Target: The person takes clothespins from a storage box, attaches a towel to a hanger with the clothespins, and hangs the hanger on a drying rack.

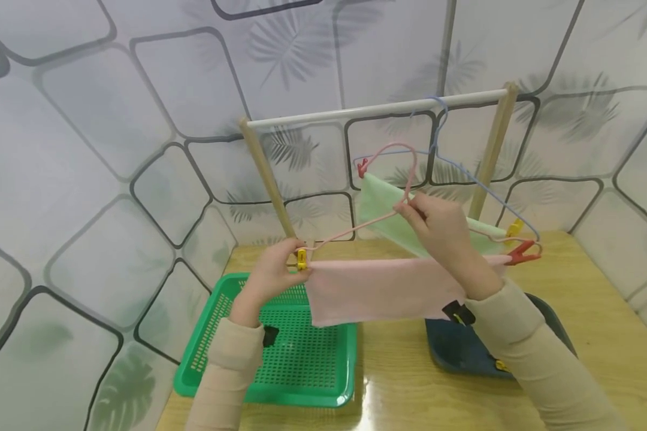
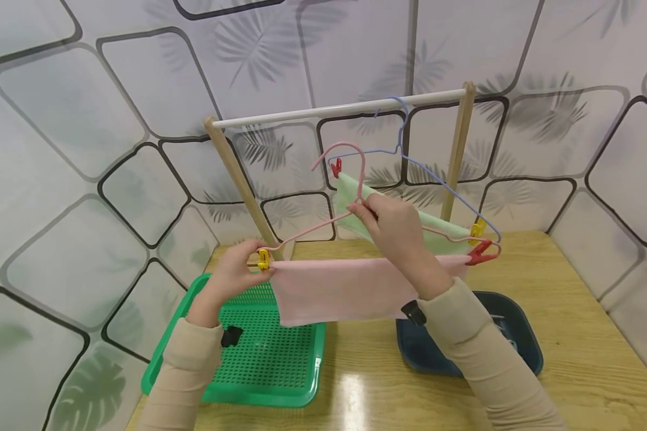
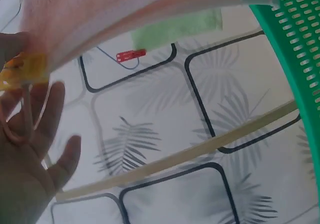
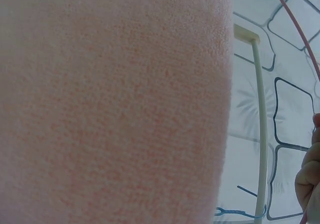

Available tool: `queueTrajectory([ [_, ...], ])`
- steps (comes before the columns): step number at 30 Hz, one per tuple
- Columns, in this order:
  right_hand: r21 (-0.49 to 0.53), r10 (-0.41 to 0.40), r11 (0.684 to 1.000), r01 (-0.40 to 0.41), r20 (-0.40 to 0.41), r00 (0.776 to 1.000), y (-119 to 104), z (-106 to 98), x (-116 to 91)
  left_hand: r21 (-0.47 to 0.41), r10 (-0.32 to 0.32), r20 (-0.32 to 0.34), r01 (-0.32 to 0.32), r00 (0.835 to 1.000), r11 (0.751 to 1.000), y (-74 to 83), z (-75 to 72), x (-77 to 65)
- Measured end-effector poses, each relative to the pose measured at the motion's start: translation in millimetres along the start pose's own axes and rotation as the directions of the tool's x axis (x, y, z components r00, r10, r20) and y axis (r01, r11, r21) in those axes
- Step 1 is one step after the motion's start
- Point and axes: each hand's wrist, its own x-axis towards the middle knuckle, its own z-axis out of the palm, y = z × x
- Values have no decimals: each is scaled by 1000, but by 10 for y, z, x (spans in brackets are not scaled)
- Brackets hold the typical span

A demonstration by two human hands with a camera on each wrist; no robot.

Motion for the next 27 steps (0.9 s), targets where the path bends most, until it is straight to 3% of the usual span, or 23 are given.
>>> queueTrajectory([
  [3,-1,7,1000,-7,3,1000,1,16,-9,116,35,-50,-29,998,993,88,3,49],
  [6,2,19,1000,-19,19,1000,-10,36,-14,134,85,-103,-71,991,989,180,4,133],
  [15,31,62,997,-64,75,995,-35,122,-82,14,152,-170,-151,974,988,472,49,404],
  [21,42,26,999,-29,70,997,-75,184,-130,0,195,-203,-199,960,980,661,185,569],
  [27,25,2,1000,-3,69,998,-100,227,-143,-48,167,-167,-177,972,983,815,279,685],
])
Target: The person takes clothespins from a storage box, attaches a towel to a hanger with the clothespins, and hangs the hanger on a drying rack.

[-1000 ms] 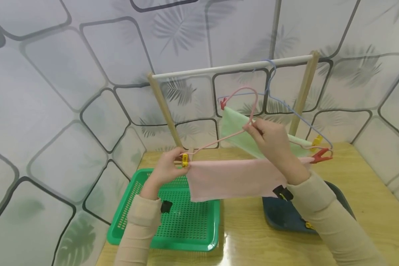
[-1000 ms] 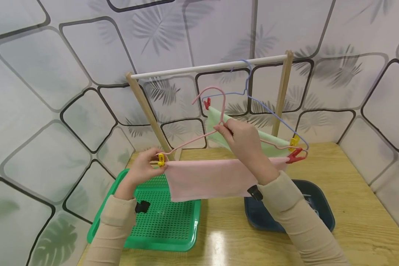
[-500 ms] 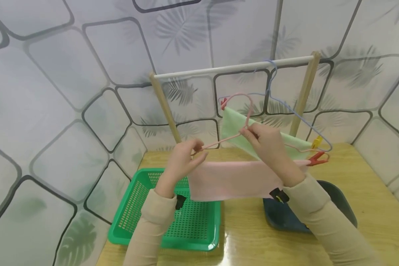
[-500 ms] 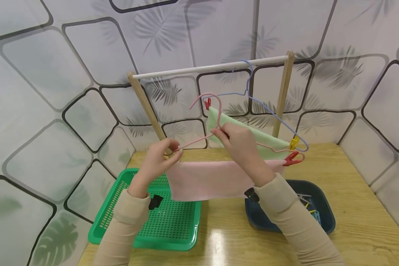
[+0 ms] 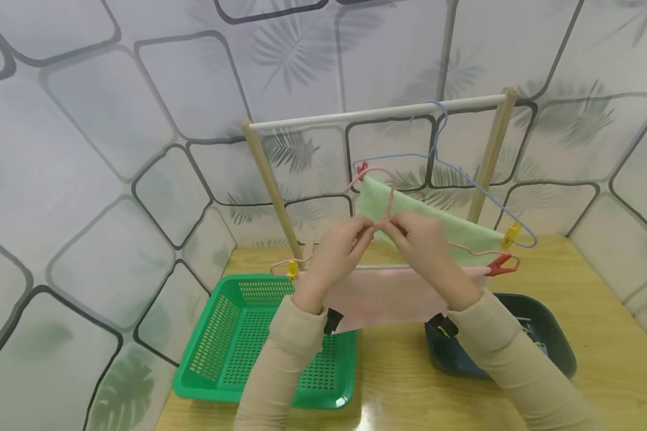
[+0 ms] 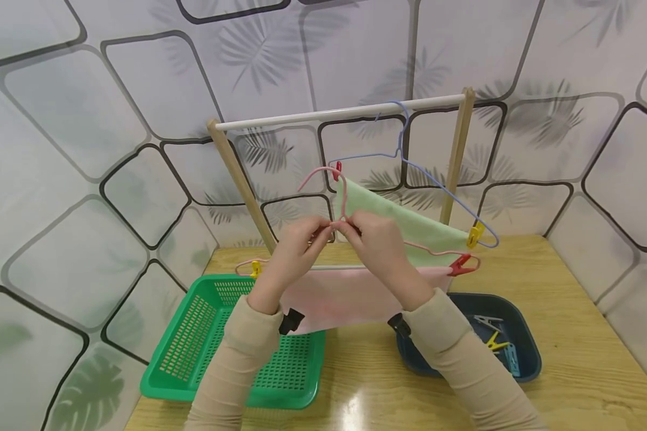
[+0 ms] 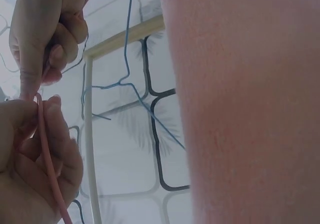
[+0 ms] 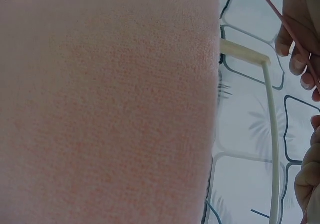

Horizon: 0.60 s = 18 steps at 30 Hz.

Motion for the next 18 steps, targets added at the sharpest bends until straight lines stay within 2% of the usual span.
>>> queueTrajectory([
  [5,13,10,1000,-10,2,1000,18,12,-14,-60,-31,3,31,1000,998,20,37,31],
  [12,45,-11,999,10,16,1000,6,-7,0,-169,28,-50,-36,998,985,-20,17,4],
  [14,64,-27,998,24,42,999,17,-27,8,-175,31,-62,-41,998,984,-22,4,-2],
  [18,80,-67,995,57,131,989,84,-117,0,-167,-1,-76,-11,997,986,-33,-61,-27],
])
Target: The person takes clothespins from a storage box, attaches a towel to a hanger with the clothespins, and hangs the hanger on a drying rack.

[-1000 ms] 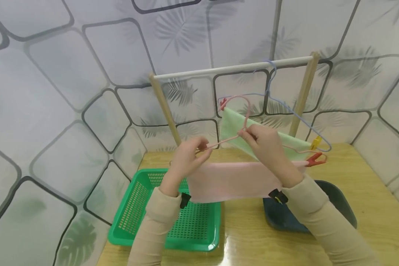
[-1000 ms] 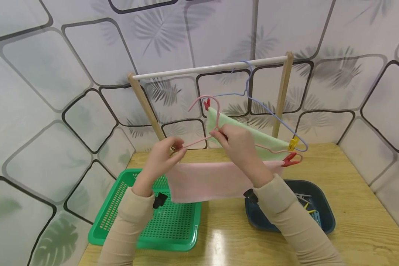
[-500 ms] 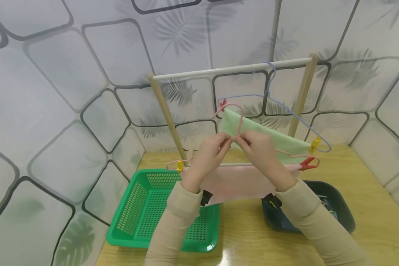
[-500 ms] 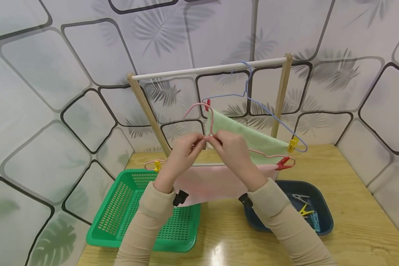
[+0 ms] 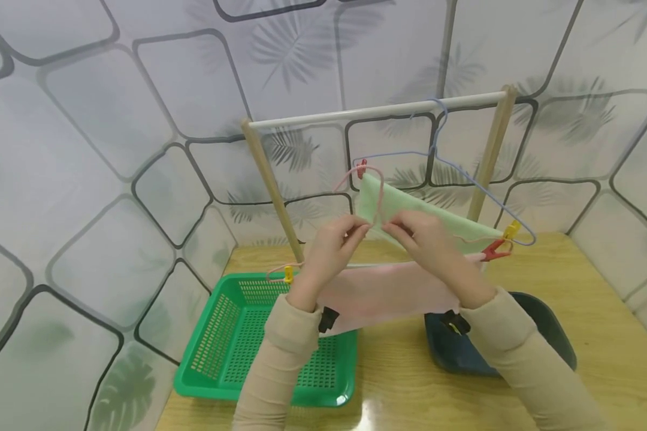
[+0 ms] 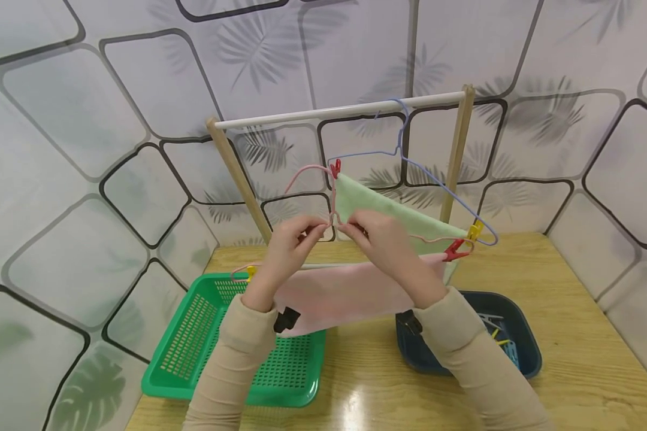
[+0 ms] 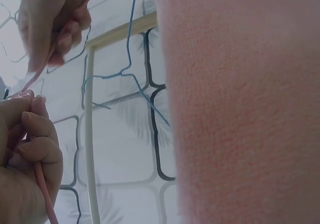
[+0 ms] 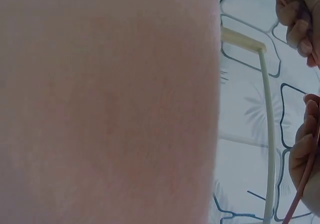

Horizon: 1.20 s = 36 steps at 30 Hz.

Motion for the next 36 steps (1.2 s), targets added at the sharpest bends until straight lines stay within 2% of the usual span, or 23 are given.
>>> queueTrajectory([
  [3,-59,-24,998,26,36,999,68,-127,-53,0,2,-32,-2,999,1000,-5,-81,-10],
  [7,-146,-24,989,21,-21,999,195,-334,-179,-9,55,-79,-56,995,998,-10,-175,0],
  [10,-117,30,992,-36,-47,998,299,-482,-312,9,86,-87,-85,993,996,-16,-218,-1],
  [12,-70,119,990,-119,-9,993,356,-568,-412,22,95,-87,-93,992,995,-24,-236,-9],
  [14,-41,224,974,-222,69,972,405,-634,-515,36,101,-92,-98,991,995,-31,-255,-16],
  [16,-24,320,947,-320,167,933,446,-666,-614,39,105,-107,-101,989,994,-39,-273,-25],
  [18,-36,371,927,-374,243,896,481,-679,-703,46,109,-118,-104,987,993,-38,-289,-27],
  [20,-26,369,925,-379,300,880,515,-673,-766,48,114,-122,-109,986,993,-36,-302,-27],
  [21,-21,353,930,-366,320,879,528,-668,-792,49,117,-122,-112,986,992,-35,-305,-26],
  [25,9,257,961,-277,344,903,547,-632,-831,56,128,-109,-122,986,991,-41,-326,-40],
  [28,29,214,971,-238,342,915,544,-619,-833,52,133,-109,-128,985,990,-52,-329,-52],
  [33,29,208,972,-232,340,917,538,-604,-833,49,132,-105,-127,986,991,-79,-331,-65],
  [36,27,218,970,-243,351,910,530,-600,-830,56,132,-94,-127,987,990,-88,-329,-69],
])
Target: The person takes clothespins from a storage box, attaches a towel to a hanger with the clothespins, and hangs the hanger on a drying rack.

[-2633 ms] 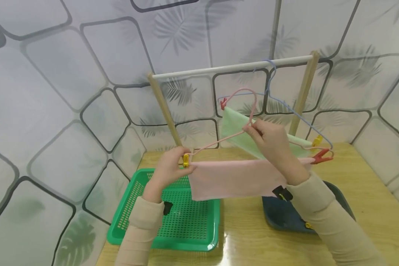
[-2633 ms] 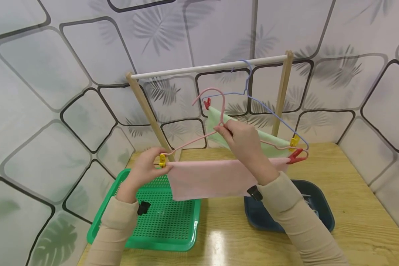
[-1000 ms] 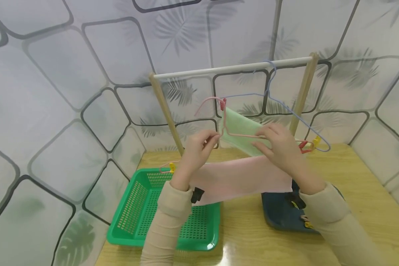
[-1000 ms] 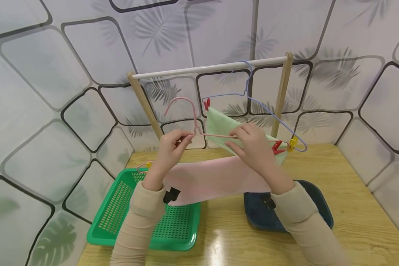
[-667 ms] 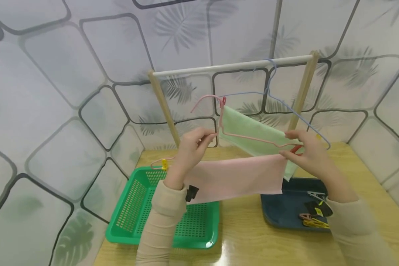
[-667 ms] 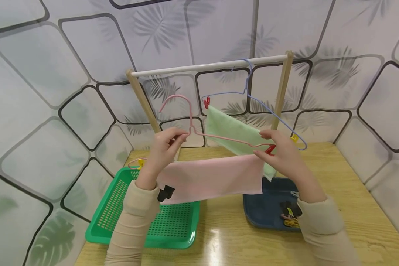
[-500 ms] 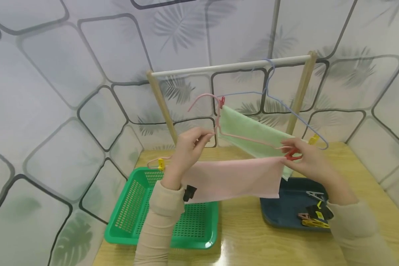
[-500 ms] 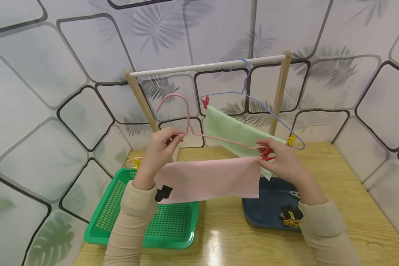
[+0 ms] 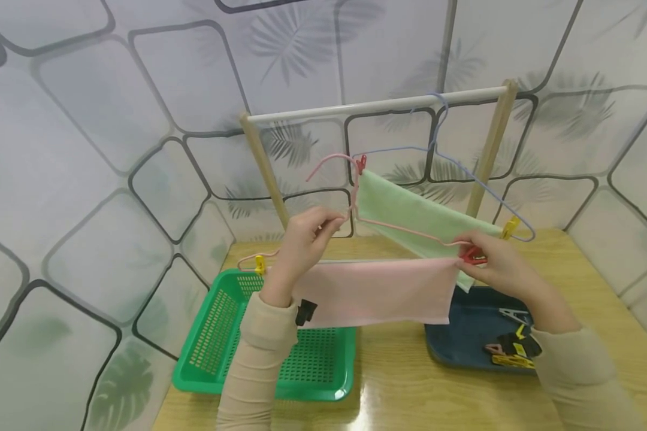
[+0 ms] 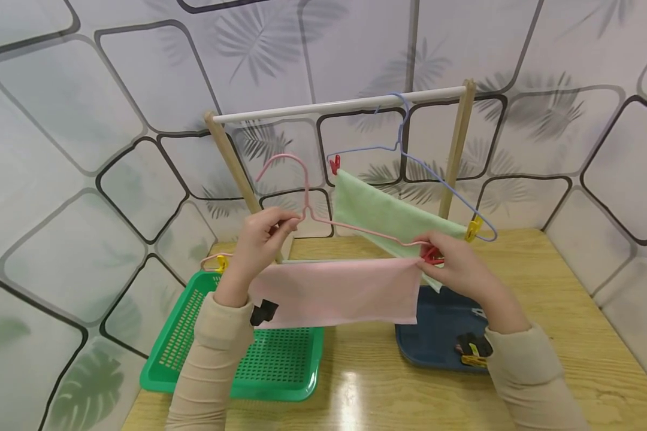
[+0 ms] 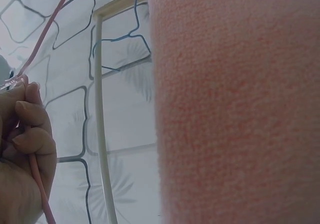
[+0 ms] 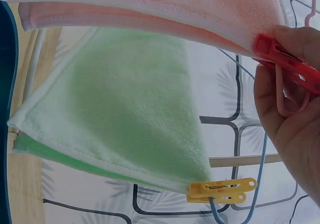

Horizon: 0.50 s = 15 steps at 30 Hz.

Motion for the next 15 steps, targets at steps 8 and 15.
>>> queueTrajectory([
  [8,-54,-19,998,19,-15,1000,-123,14,77,16,31,24,-32,999,999,0,40,13],
  [15,-169,-156,976,135,-117,981,-240,78,177,-26,55,45,-54,997,998,6,93,17],
])
